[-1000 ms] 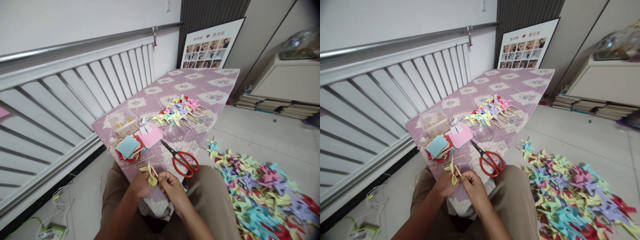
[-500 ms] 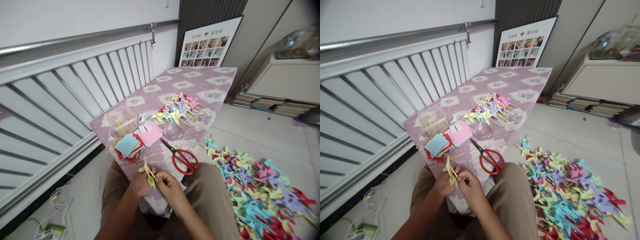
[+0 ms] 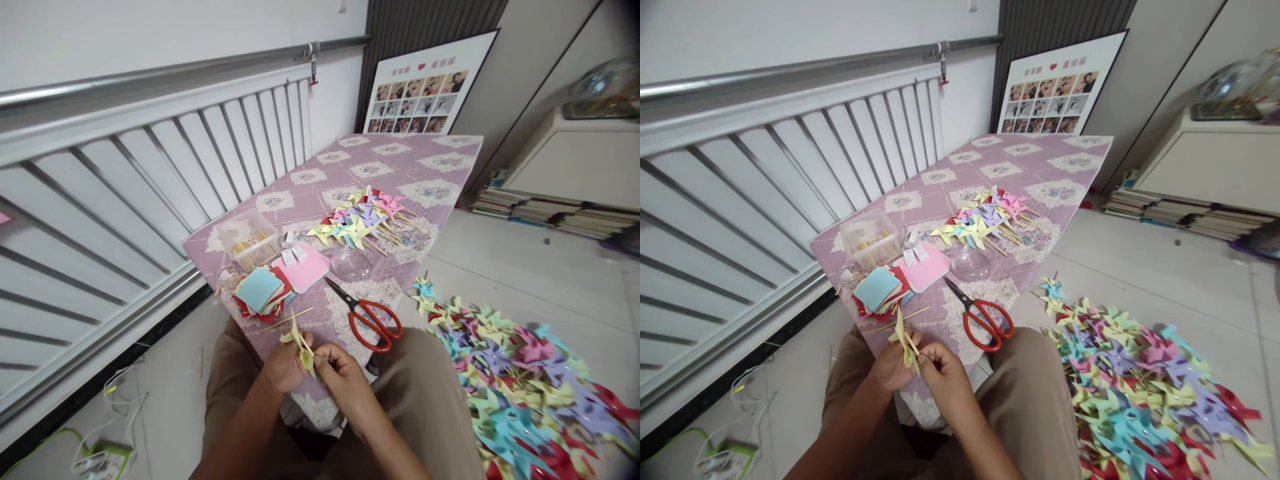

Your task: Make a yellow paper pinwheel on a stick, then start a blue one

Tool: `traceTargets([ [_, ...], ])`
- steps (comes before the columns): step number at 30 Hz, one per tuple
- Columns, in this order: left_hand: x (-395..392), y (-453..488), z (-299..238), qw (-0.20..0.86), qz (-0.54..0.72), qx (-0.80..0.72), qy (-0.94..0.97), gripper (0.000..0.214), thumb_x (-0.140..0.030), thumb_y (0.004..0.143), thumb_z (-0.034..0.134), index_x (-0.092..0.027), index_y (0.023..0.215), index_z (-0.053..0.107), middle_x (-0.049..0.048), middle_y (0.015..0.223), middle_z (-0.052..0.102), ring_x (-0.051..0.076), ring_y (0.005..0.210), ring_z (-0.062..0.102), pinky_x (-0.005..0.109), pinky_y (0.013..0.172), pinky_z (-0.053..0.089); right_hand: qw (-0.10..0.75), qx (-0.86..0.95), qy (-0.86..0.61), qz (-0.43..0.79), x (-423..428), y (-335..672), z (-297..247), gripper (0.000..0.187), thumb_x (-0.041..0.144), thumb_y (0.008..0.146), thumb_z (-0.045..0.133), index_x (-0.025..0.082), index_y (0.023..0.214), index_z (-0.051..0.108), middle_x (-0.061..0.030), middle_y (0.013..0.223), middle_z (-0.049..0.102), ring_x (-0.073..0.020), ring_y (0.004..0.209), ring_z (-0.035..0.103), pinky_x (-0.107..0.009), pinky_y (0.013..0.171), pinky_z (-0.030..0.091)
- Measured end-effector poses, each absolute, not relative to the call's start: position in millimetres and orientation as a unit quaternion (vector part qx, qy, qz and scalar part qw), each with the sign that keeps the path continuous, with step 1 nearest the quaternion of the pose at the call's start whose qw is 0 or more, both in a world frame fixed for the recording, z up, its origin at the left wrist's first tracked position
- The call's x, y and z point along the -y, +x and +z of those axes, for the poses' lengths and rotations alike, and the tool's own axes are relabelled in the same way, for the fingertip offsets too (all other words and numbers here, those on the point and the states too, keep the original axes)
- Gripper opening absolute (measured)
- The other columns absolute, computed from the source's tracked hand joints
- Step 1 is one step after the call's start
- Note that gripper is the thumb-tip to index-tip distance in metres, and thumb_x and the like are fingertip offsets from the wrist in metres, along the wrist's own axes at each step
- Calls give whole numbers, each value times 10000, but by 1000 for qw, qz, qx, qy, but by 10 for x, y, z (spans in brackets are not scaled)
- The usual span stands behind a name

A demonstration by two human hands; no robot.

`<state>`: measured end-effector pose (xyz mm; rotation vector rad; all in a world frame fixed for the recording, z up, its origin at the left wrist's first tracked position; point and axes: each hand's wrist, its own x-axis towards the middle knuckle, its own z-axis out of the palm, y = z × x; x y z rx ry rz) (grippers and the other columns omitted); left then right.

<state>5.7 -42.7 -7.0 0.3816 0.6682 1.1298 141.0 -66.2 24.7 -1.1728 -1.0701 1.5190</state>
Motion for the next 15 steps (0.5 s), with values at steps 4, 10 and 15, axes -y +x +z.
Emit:
traceTargets([
  [4, 428, 62, -59, 779, 523, -296, 178, 311, -328, 588, 856, -192, 711, 604, -48, 702, 552, 78, 573, 503, 212, 551, 394, 450, 430, -477, 621, 666, 1406, 252, 235, 397, 760, 644, 207, 641, 573, 56, 571, 426, -114, 536, 337, -242, 520, 294],
  [10, 428, 66, -49, 790, 525, -278, 150, 230, -275, 603, 850, -182, 700, 663, -39, 710, 590, 77, 577, 521, 204, 558, 408, 455, 427, -473, 623, 670, 1397, 246, 261, 430, 753, 646, 214, 636, 559, 50, 584, 433, -126, 553, 353, -246, 538, 302],
  [15, 425, 66, -52, 786, 525, -289, 151, 285, -297, 556, 873, -182, 694, 652, -35, 694, 579, 82, 567, 516, 206, 534, 406, 459, 427, -472, 620, 682, 1389, 209, 243, 407, 759, 652, 208, 652, 562, 48, 600, 438, -127, 566, 366, -245, 550, 313],
])
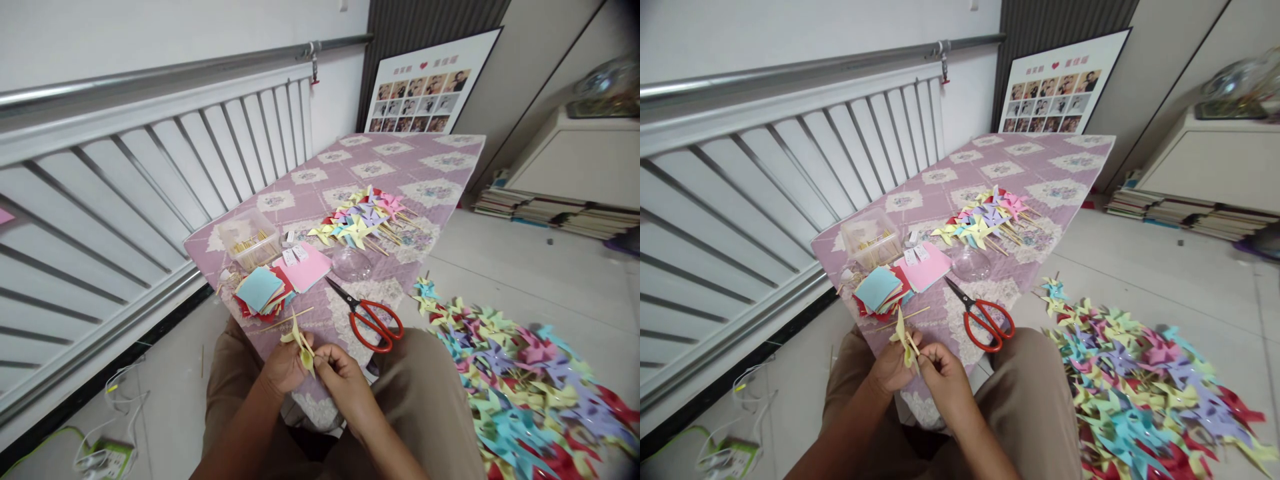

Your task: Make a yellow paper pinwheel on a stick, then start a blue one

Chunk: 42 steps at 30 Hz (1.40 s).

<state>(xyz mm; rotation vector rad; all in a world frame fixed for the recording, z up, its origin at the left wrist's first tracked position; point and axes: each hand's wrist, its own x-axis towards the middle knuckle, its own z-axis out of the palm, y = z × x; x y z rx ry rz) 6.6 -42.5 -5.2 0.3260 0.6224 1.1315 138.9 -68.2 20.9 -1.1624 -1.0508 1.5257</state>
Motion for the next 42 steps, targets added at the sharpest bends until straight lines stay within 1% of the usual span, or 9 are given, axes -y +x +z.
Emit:
traceTargets([
  [6, 430, 72, -56, 781, 529, -289, 161, 304, -304, 546, 868, -186, 700, 634, -33, 688, 565, 82, 563, 506, 208, 531, 401, 469, 429, -464, 617, 684, 1378, 156, 204, 348, 793, 640, 201, 672, 568, 44, 613, 453, -125, 579, 374, -246, 556, 317],
  [10, 429, 77, -69, 773, 534, -299, 168, 267, -305, 580, 850, -199, 689, 630, -31, 683, 567, 95, 549, 490, 231, 511, 381, 472, 431, -460, 616, 683, 1381, 142, 204, 346, 791, 641, 201, 670, 564, 46, 608, 448, -126, 577, 376, -250, 560, 319],
  [14, 420, 77, -90, 777, 533, -296, 157, 260, -287, 598, 847, -189, 687, 623, -35, 683, 573, 88, 580, 509, 219, 560, 403, 473, 443, -458, 608, 684, 1391, 135, 202, 354, 794, 633, 199, 682, 568, 45, 615, 444, -131, 591, 382, -253, 576, 326],
  [18, 410, 76, -117, 780, 531, -296, 150, 301, -294, 578, 859, -177, 698, 610, -33, 683, 572, 84, 594, 515, 205, 583, 411, 476, 455, -453, 601, 686, 1388, 116, 200, 353, 805, 618, 199, 690, 564, 39, 629, 455, -135, 604, 392, -257, 588, 335],
  [24, 395, 95, -112, 781, 533, -282, 165, 342, -324, 583, 857, -159, 663, 568, -45, 624, 519, 69, 546, 466, 197, 543, 378, 471, 473, -446, 596, 691, 1360, 61, 199, 353, 825, 571, 199, 704, 534, 48, 626, 422, -132, 594, 380, -255, 573, 324],
  [29, 391, 96, -121, 781, 532, -281, 167, 343, -323, 588, 849, -164, 668, 556, -43, 630, 509, 72, 544, 450, 208, 533, 365, 466, 488, -451, 585, 693, 1354, 34, 190, 343, 834, 551, 195, 718, 534, 43, 638, 435, -133, 602, 395, -260, 584, 331],
  [37, 385, 128, -163, 754, 557, -313, 153, 282, -252, 626, 822, -168, 718, 569, -38, 654, 558, 73, 587, 501, 190, 567, 382, 467, 483, -466, 576, 668, 1385, 13, 213, 369, 826, 562, 194, 710, 528, 40, 640, 443, -132, 605, 386, -249, 571, 335],
  [42, 379, 189, -163, 721, 578, -349, 151, 270, -221, 613, 817, -162, 739, 587, -35, 669, 584, 89, 614, 541, 220, 612, 405, 473, 469, -470, 579, 637, 1402, 15, 259, 418, 798, 603, 196, 688, 529, 45, 626, 448, -127, 592, 390, -244, 565, 338],
])
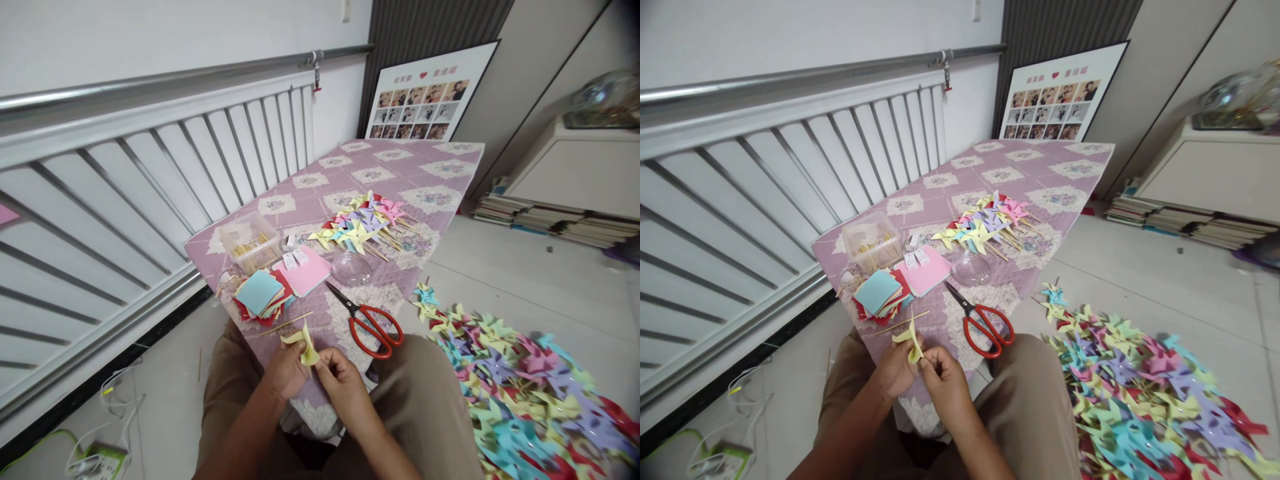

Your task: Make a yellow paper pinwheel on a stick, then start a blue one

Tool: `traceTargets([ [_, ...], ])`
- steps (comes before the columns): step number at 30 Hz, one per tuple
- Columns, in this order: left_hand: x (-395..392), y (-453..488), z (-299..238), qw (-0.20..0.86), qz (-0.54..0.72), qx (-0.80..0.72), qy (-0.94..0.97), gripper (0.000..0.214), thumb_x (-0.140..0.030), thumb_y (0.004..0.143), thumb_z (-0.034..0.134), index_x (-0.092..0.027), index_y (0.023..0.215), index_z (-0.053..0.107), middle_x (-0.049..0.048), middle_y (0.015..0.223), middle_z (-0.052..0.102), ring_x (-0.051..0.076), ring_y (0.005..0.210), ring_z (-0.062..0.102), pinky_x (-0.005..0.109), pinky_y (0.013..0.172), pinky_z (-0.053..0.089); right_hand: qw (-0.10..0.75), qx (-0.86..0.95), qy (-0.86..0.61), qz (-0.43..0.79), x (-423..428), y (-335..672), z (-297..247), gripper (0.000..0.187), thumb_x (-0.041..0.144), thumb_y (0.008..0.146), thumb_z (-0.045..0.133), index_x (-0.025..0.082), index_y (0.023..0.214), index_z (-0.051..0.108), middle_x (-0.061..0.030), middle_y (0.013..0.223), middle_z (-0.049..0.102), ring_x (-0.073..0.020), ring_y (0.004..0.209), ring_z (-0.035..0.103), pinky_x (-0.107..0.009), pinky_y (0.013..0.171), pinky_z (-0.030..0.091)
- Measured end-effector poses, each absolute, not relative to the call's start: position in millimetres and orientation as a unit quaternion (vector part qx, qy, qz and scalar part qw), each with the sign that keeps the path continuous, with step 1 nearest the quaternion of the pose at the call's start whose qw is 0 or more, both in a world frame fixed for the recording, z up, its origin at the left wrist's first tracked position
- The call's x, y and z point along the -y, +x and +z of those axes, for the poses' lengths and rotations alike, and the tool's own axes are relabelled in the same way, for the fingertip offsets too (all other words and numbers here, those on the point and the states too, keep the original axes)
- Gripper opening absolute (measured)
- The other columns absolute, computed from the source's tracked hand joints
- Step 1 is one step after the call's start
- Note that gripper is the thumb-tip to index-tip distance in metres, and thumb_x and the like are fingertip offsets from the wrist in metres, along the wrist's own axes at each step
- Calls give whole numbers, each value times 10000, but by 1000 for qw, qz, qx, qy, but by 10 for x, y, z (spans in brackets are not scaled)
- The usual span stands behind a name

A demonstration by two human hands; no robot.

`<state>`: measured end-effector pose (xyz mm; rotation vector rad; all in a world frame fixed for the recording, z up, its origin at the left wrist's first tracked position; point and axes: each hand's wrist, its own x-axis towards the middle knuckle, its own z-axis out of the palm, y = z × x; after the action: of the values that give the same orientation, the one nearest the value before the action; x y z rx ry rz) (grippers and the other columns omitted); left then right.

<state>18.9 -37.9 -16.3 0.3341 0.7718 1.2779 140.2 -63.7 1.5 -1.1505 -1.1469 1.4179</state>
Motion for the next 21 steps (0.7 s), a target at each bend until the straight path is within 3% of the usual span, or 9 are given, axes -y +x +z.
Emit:
traceTargets([
  [10, 356, 303, -26, 705, 586, -371, 148, 230, -201, 615, 798, -141, 802, 678, 8, 700, 695, 138, 626, 617, 261, 656, 461, 430, 382, -487, 657, 601, 1429, -18, 288, 476, 783, 615, 222, 729, 492, 99, 515, 379, -81, 435, 224, -217, 417, 166],
  [21, 373, 338, -33, 681, 596, -394, 161, 216, -263, 590, 800, -132, 683, 656, -7, 599, 639, 120, 574, 579, 242, 624, 445, 421, 393, -499, 647, 582, 1429, -18, 351, 538, 750, 643, 215, 698, 517, 91, 509, 372, -87, 459, 238, -221, 424, 166],
])
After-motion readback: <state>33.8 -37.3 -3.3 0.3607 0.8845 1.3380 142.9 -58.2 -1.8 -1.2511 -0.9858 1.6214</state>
